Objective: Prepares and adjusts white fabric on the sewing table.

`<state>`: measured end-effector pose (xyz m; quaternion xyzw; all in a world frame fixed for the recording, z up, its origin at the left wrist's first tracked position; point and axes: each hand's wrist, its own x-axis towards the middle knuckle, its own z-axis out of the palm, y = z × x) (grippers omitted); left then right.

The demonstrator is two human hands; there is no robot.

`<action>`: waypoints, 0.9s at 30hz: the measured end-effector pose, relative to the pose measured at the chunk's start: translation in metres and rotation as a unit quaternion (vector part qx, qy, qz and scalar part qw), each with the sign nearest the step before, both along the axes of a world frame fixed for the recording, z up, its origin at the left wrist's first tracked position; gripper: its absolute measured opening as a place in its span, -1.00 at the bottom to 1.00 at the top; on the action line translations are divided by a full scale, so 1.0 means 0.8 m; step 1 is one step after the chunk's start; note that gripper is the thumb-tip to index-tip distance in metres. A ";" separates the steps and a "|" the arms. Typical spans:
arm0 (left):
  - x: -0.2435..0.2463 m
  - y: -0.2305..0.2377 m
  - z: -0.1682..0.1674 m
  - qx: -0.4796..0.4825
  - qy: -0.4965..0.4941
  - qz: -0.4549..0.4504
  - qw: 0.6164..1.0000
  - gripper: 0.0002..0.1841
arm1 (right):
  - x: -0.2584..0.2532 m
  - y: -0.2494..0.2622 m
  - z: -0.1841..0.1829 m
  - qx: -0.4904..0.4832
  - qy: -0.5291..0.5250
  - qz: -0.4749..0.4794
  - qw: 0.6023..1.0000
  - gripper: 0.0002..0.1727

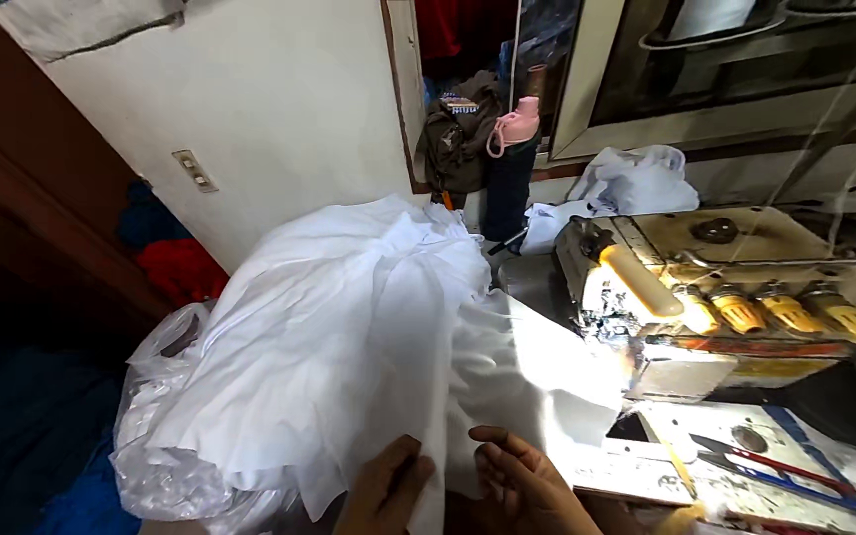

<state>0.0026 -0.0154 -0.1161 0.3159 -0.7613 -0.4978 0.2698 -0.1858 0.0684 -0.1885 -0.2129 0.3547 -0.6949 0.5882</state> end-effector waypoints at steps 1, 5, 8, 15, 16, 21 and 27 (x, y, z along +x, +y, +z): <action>-0.001 0.001 0.006 0.048 0.062 0.027 0.997 -0.84 | 0.003 0.001 -0.001 0.018 0.016 0.001 1.000 -0.73; -0.010 -0.006 0.055 0.216 0.242 0.104 0.940 -0.60 | 0.028 -0.022 -0.007 0.045 -0.008 0.021 0.999 -0.63; -0.011 -0.017 0.071 0.243 0.283 0.077 0.924 -0.59 | 0.045 -0.058 0.004 0.014 -0.050 0.046 0.998 -0.45; 0.021 -0.019 0.066 0.085 0.146 0.041 0.985 -0.76 | 0.030 -0.076 0.059 -0.083 -0.120 0.026 0.989 -0.78; 0.030 -0.021 0.062 0.017 0.101 0.055 0.993 -0.77 | 0.021 -0.063 0.062 -0.089 -0.100 0.020 0.991 -0.81; 0.035 -0.024 0.028 -0.170 -0.188 -0.077 0.964 -0.69 | -0.040 0.004 0.059 -0.052 0.150 -0.055 0.986 -0.74; -0.087 -0.010 0.035 -0.419 -0.050 -0.123 0.898 -0.54 | -0.051 0.038 0.055 -0.078 0.533 -0.238 0.808 -0.77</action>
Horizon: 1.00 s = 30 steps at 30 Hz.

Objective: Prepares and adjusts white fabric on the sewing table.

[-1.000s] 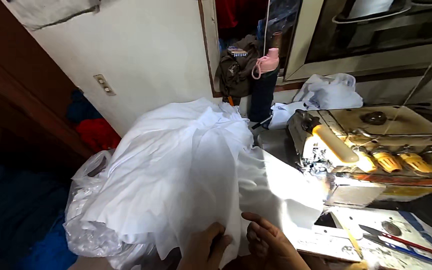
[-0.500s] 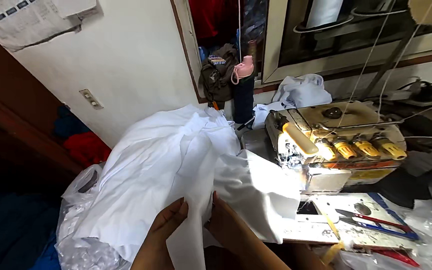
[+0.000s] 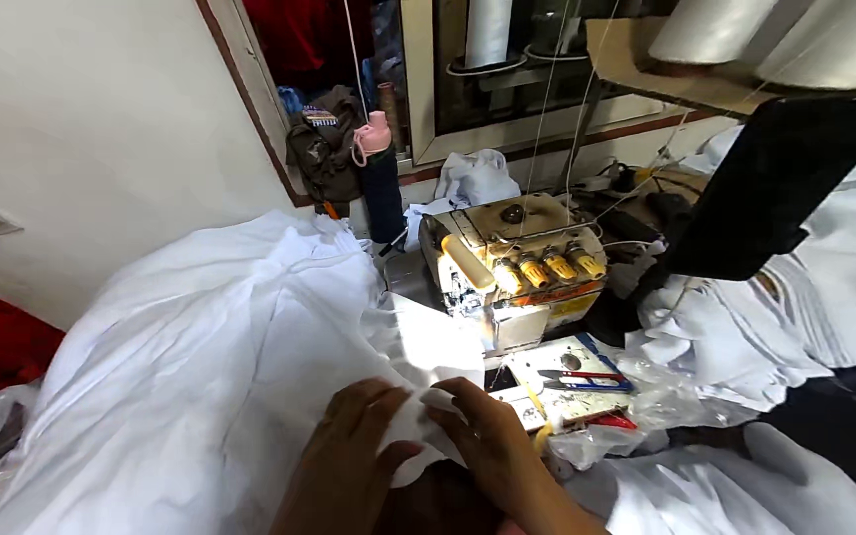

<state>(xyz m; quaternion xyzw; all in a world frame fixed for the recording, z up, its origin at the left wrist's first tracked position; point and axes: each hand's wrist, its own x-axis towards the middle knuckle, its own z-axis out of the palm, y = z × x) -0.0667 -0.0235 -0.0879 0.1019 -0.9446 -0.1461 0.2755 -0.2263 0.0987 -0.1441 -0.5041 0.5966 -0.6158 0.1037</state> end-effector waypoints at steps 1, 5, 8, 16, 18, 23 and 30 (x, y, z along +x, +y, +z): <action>-0.023 -0.003 -0.002 -0.025 0.004 -0.033 0.999 -0.54 | 0.002 0.003 0.001 -0.018 0.023 -0.002 1.000 -0.76; -0.072 -0.024 -0.008 0.026 -0.040 -0.101 0.994 -0.77 | 0.008 0.015 -0.007 -0.023 -0.040 -0.030 0.998 -0.74; -0.082 -0.039 -0.018 0.026 -0.035 -0.092 0.995 -0.72 | 0.025 0.026 -0.030 0.009 -0.129 -0.019 0.991 -0.70; -0.104 -0.055 -0.023 0.096 0.009 -0.063 0.993 -0.76 | 0.012 0.027 -0.063 -0.038 -0.133 -0.115 0.984 -0.80; -0.116 -0.051 -0.021 0.083 0.023 -0.059 0.995 -0.76 | 0.001 0.020 -0.072 -0.054 -0.099 -0.177 0.978 -0.81; -0.157 -0.051 -0.036 0.012 0.080 -0.003 0.997 -0.85 | -0.030 -0.003 -0.084 -0.004 -0.090 -0.236 0.968 -0.82; -0.167 -0.057 -0.062 0.023 0.071 0.034 0.997 -0.90 | -0.035 0.007 -0.087 -0.035 -0.131 -0.152 0.979 -0.87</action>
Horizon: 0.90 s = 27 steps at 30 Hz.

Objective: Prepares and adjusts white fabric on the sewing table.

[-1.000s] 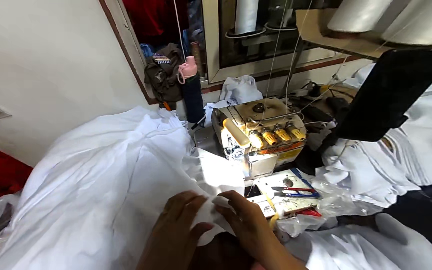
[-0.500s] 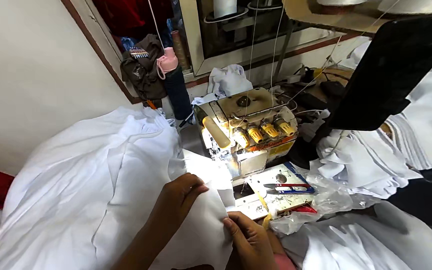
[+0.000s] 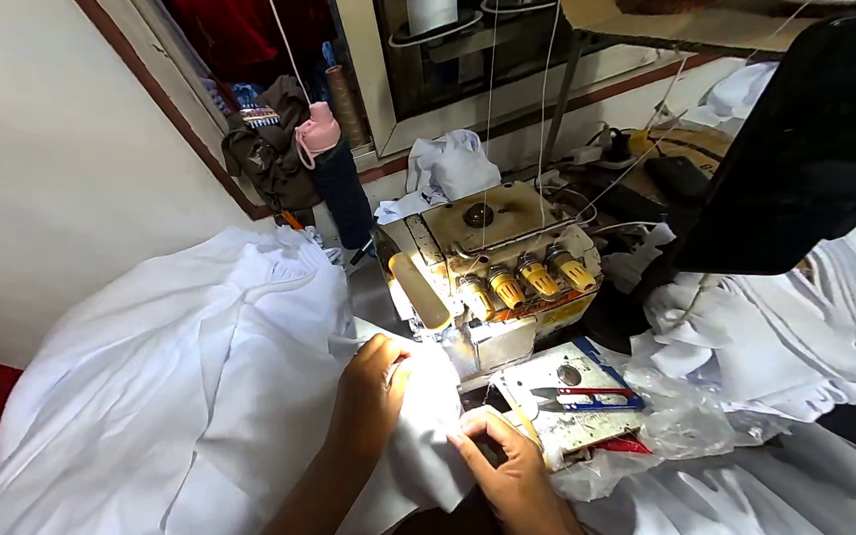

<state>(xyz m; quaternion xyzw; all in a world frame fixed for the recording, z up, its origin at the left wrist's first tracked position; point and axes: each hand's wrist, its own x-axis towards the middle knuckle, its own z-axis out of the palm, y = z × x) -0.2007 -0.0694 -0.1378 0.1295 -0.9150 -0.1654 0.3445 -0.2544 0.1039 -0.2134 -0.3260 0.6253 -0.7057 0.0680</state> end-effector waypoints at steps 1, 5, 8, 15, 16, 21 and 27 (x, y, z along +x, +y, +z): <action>0.005 0.001 0.000 0.002 -0.007 0.001 1.000 -0.88 | 0.003 0.006 0.003 -0.007 -0.014 0.014 1.000 -0.88; 0.018 0.007 -0.001 0.010 -0.013 0.002 1.000 -0.84 | 0.008 0.009 -0.002 0.009 0.014 -0.042 0.999 -0.87; 0.017 0.009 -0.003 0.001 -0.005 0.016 1.000 -0.84 | 0.005 -0.002 -0.009 0.024 0.017 -0.032 0.999 -0.85; 0.018 0.015 -0.002 0.001 -0.005 0.034 0.999 -0.86 | 0.013 0.018 0.009 -0.015 -0.044 0.050 0.998 -0.93; 0.020 0.017 -0.002 0.005 -0.006 0.034 0.999 -0.86 | 0.016 0.024 0.014 -0.014 -0.063 0.056 0.996 -0.96; 0.021 0.021 -0.003 0.019 0.000 0.044 0.999 -0.88 | 0.022 0.033 0.020 -0.008 -0.098 0.063 0.993 -0.95; 0.017 0.023 -0.006 0.015 0.010 0.059 0.998 -0.89 | 0.022 0.030 0.021 -0.004 -0.104 0.051 0.993 -0.92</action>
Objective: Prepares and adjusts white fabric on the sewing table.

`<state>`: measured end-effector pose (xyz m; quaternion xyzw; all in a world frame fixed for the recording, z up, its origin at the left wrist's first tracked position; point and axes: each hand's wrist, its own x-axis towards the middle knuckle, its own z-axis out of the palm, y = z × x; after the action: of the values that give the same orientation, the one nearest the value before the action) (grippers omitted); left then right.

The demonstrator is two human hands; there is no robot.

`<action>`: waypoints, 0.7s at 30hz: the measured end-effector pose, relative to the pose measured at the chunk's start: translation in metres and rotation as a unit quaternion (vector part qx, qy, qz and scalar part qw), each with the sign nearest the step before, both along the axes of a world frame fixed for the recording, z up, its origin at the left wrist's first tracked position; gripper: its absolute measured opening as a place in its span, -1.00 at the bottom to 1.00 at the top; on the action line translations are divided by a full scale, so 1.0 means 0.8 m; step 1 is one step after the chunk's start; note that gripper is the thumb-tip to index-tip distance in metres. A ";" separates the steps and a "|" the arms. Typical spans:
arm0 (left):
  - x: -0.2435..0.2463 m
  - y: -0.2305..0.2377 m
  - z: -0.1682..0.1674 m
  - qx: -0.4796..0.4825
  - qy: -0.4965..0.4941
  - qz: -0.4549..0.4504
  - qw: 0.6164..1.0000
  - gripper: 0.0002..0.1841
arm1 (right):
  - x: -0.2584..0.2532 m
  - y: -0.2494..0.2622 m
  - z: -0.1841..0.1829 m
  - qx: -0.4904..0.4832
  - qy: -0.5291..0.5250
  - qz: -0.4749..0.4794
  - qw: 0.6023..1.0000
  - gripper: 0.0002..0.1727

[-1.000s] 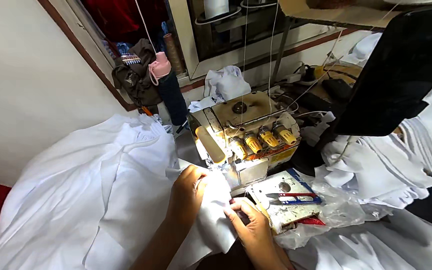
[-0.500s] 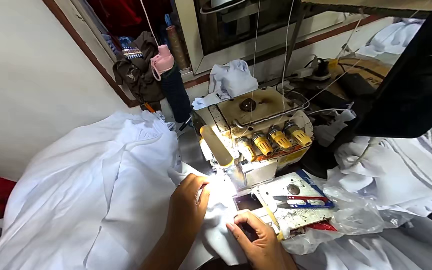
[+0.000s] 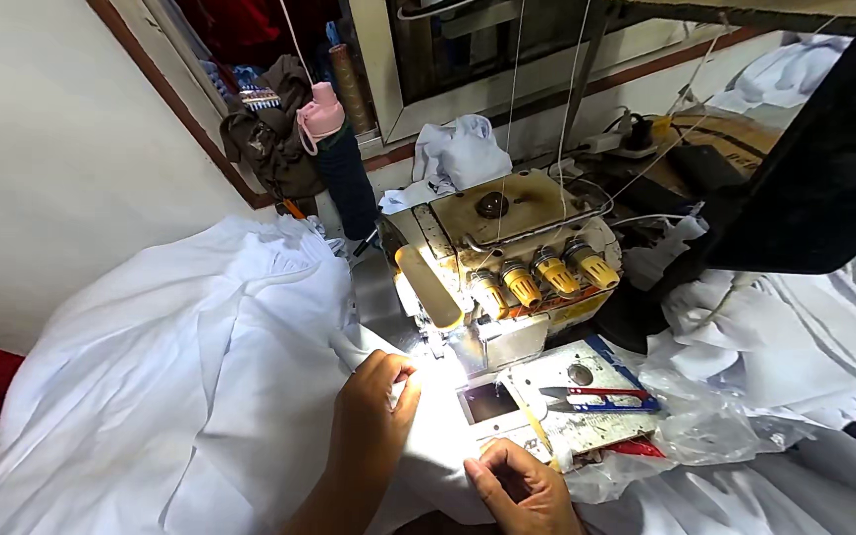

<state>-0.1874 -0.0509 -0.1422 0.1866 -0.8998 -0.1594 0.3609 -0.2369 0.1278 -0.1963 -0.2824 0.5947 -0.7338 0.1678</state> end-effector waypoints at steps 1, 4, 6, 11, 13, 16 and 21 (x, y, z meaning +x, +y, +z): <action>-0.001 0.001 -0.001 -0.004 0.001 0.001 1.000 -0.89 | 0.000 0.000 -0.001 0.001 -0.004 -0.002 1.000 -0.91; 0.002 0.004 -0.002 -0.066 -0.009 -0.002 0.998 -0.89 | 0.001 -0.001 -0.001 -0.002 -0.010 -0.003 1.000 -0.90; 0.006 0.015 0.001 -0.149 -0.032 -0.001 0.988 -0.84 | 0.005 -0.001 0.003 -0.002 -0.022 -0.010 1.000 -0.91; 0.014 0.043 -0.013 -0.171 -0.067 0.011 0.983 -0.58 | 0.001 0.003 0.015 0.040 -0.057 0.029 0.997 -0.67; 0.015 0.042 -0.020 -0.145 -0.058 -0.001 0.988 -0.48 | -0.001 0.001 0.015 0.030 -0.042 0.020 0.998 -0.88; 0.013 0.038 -0.021 -0.107 -0.039 -0.016 0.993 -0.45 | -0.003 -0.005 0.018 0.011 -0.026 0.005 1.000 -0.91; 0.012 0.032 -0.018 -0.080 -0.031 -0.029 0.996 -0.48 | -0.006 -0.011 0.025 0.015 -0.044 0.017 0.999 -0.88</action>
<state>-0.1774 -0.0255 -0.1567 0.1358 -0.9255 -0.0914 0.3415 -0.2416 0.1191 -0.1760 -0.2571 0.5928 -0.7336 0.2108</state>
